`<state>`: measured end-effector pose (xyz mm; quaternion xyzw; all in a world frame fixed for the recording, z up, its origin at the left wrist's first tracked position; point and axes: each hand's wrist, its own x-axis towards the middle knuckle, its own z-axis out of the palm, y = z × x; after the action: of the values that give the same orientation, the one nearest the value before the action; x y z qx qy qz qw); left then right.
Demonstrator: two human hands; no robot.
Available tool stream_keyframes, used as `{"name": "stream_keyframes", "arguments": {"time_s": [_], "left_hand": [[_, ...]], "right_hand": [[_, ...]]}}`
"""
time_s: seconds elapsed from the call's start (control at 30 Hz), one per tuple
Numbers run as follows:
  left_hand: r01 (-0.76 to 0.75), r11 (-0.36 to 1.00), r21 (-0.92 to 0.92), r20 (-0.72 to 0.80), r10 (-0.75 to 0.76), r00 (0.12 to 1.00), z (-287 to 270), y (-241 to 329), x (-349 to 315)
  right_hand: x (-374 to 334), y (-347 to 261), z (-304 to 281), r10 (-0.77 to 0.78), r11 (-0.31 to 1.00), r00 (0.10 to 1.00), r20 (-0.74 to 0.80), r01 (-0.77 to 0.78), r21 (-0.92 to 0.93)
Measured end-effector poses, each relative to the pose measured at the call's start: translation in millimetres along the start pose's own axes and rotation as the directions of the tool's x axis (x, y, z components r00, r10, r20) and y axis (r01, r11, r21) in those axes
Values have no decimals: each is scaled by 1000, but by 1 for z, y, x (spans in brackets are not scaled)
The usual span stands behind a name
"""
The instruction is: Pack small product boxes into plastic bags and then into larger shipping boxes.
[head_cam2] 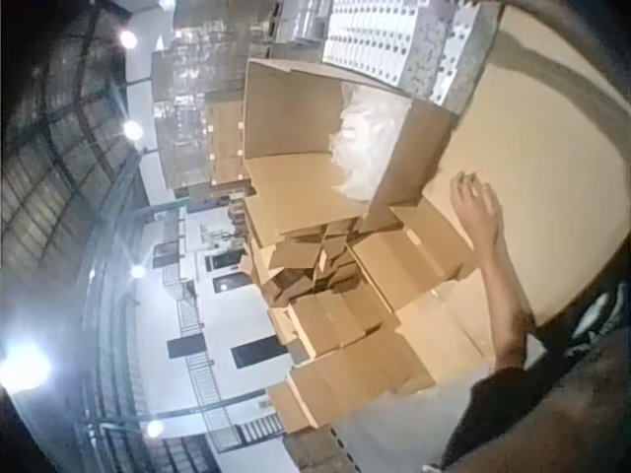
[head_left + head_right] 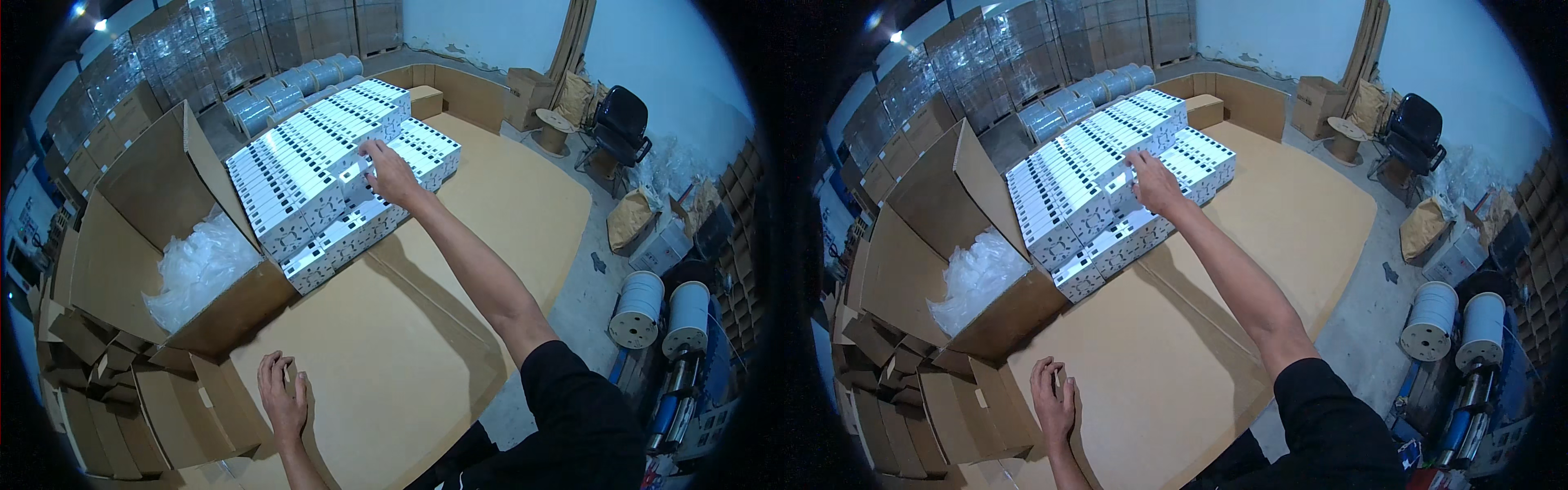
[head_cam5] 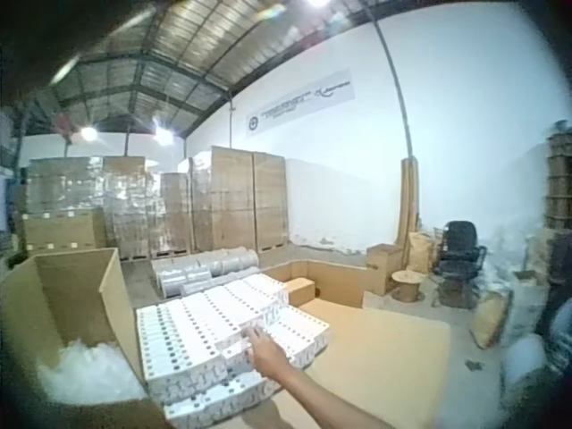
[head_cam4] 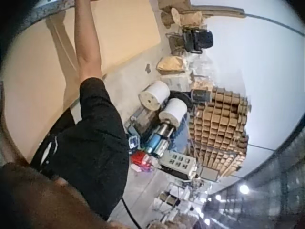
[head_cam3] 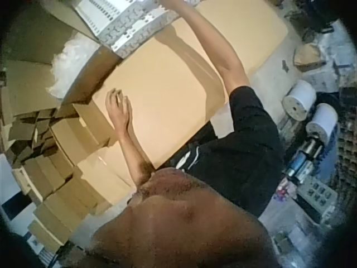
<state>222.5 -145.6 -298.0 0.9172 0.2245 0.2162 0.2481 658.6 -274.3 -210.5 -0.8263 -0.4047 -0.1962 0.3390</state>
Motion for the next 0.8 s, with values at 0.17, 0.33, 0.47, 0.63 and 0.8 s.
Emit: {"name": "stream_keyframes", "arguments": {"time_s": [0.17,0.33,0.47,0.63,0.8], "left_hand": [[0,999,-37,5,0,1000,0,2,0],[21,997,-73,2,-21,1000,-4,6,-3],[31,992,-124,-23,-34,999,-7,-2,-6],[72,945,-319,-65,-98,993,-15,-4,-6],[225,593,-773,52,-295,954,-13,-22,-17]], "right_hand": [[-7,12,-9,-54,998,989,138,51,21],[-25,12,-24,2,994,999,-36,2,108],[-45,-10,-32,53,975,993,-106,-29,218],[-80,-67,-29,57,935,992,-115,-13,354],[-120,-139,3,43,855,999,29,-52,516]]}}
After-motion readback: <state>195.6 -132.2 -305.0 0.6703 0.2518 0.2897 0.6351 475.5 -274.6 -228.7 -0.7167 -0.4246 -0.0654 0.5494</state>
